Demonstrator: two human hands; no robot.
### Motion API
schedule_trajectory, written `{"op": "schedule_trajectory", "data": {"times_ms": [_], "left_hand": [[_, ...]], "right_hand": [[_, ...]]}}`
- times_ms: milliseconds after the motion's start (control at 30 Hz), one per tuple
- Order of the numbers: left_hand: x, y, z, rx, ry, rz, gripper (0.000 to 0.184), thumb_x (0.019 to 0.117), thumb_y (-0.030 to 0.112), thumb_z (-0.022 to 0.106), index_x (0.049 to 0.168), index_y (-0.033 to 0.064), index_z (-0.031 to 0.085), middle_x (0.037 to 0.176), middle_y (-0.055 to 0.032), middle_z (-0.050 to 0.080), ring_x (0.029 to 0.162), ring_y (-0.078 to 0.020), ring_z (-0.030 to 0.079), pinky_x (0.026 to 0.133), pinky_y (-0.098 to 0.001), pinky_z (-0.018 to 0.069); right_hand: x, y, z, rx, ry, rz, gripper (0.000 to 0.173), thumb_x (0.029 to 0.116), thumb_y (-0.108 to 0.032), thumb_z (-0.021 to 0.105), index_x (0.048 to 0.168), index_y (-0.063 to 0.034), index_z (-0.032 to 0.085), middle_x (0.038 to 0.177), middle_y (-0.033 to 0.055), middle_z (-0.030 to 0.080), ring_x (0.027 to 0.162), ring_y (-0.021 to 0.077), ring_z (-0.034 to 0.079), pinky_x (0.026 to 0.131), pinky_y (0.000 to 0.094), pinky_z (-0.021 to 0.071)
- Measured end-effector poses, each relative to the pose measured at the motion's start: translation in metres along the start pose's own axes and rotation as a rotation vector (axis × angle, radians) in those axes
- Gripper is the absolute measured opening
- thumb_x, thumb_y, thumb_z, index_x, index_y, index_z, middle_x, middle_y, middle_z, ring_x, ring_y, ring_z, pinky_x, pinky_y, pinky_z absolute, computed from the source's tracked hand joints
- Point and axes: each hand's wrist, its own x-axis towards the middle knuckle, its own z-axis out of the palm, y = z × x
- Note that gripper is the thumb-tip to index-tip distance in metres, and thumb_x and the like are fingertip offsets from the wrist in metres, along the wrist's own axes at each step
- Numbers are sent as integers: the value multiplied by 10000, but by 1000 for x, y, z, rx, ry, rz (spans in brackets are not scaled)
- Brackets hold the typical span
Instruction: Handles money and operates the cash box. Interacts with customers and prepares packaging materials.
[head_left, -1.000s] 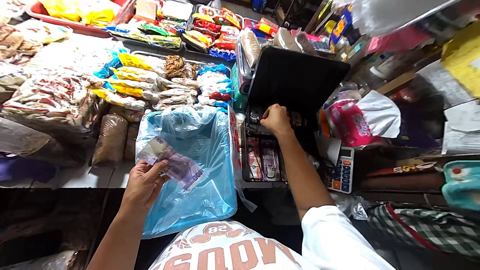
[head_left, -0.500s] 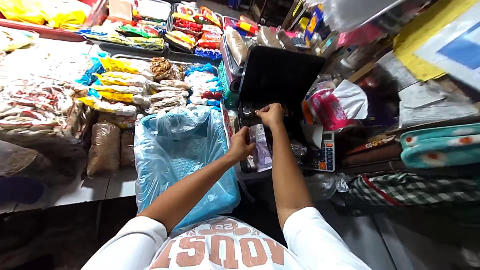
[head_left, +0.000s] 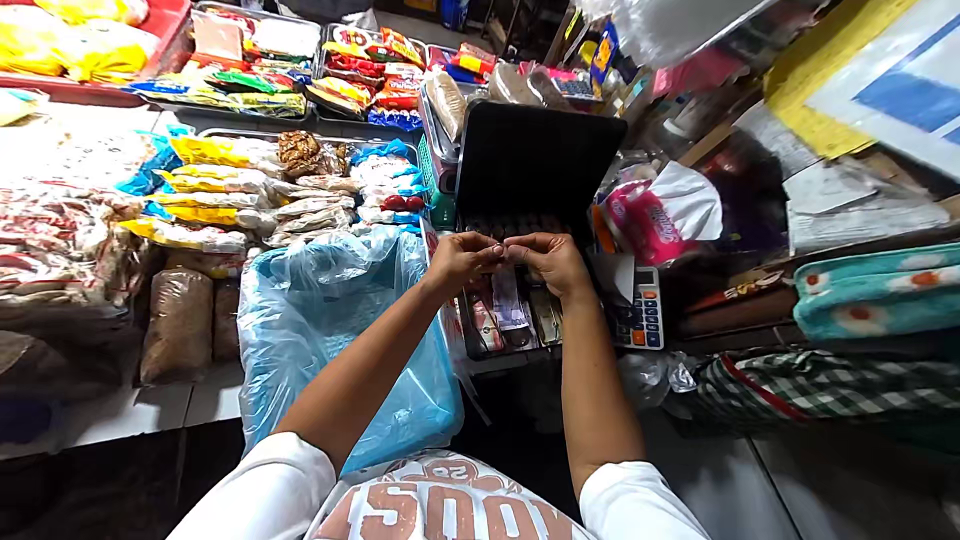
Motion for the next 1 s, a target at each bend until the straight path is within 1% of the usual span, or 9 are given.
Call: {"op": "schedule_trajectory", "data": {"times_ms": [67,133,167,267,433,600,733,900,1000], "left_hand": [[-9,-4,-13,27,11,-33,82,970,9,659,1033,-43,667,931,-106,727,823,-186,736,809,-370,635],[-21,-7,-25,34,47,-76,94,983,5,637,1069,-30,647,954,-116,710,822,-200,727,800,-381,631],[-24,-8,-29,-4,89,-104,121,977,-21,634,1096,-39,638,955,-131,711,808,-209,730,784,-382,636],[-34,-4,-38,-114,175,-162,235,995,-60,577,1227,-47,608,981,-134,697,807,-204,728,794,-370,634],[-66,28,-51,-182,211,-114,171,1014,-71,523,1155,-52,617,988,-133,698,868,-204,731,846,-354,624],[-100,56,-77,-5,206,62,154,989,-60,579,1114,-28,664,973,-96,708,795,-163,719,769,-323,630],[-123,67,-116,72,252,116,112,960,-77,626,1062,-56,666,979,-122,733,822,-178,744,829,-335,636],[-165,76,-171,56,328,111,157,960,-77,620,1104,-33,663,999,-112,704,797,-169,725,765,-332,640],[-185,85,-202,17,411,103,229,956,-72,629,1179,-27,659,1055,-105,696,831,-158,713,788,-322,627]], "right_hand": [[7,5,-5,-43,-8,2,140,949,-42,703,1070,-19,769,917,20,766,514,-32,467,460,161,381],[21,13,-9,-179,48,-3,170,980,-64,670,1118,-5,749,992,71,759,766,49,661,721,240,555],[27,16,-7,-215,60,17,181,1000,-75,641,1131,8,733,1003,99,743,832,94,677,782,282,564],[32,4,9,-146,-26,201,272,1097,-136,446,1216,-19,660,934,51,709,664,62,568,571,231,441],[21,-11,44,330,-212,249,433,934,32,291,1234,-34,597,1058,68,712,841,145,687,728,315,582],[12,-17,111,704,-74,431,334,1093,-141,297,1261,-66,577,956,65,693,807,160,702,766,326,604],[11,-15,167,369,-267,335,510,886,173,282,1329,0,466,1035,84,604,852,155,644,827,368,567],[4,-22,228,262,-455,319,347,984,92,316,1249,6,523,969,60,608,821,135,659,788,316,585],[2,-28,263,434,-501,296,393,997,96,294,1279,43,562,1041,94,653,908,169,688,897,362,586]]}}
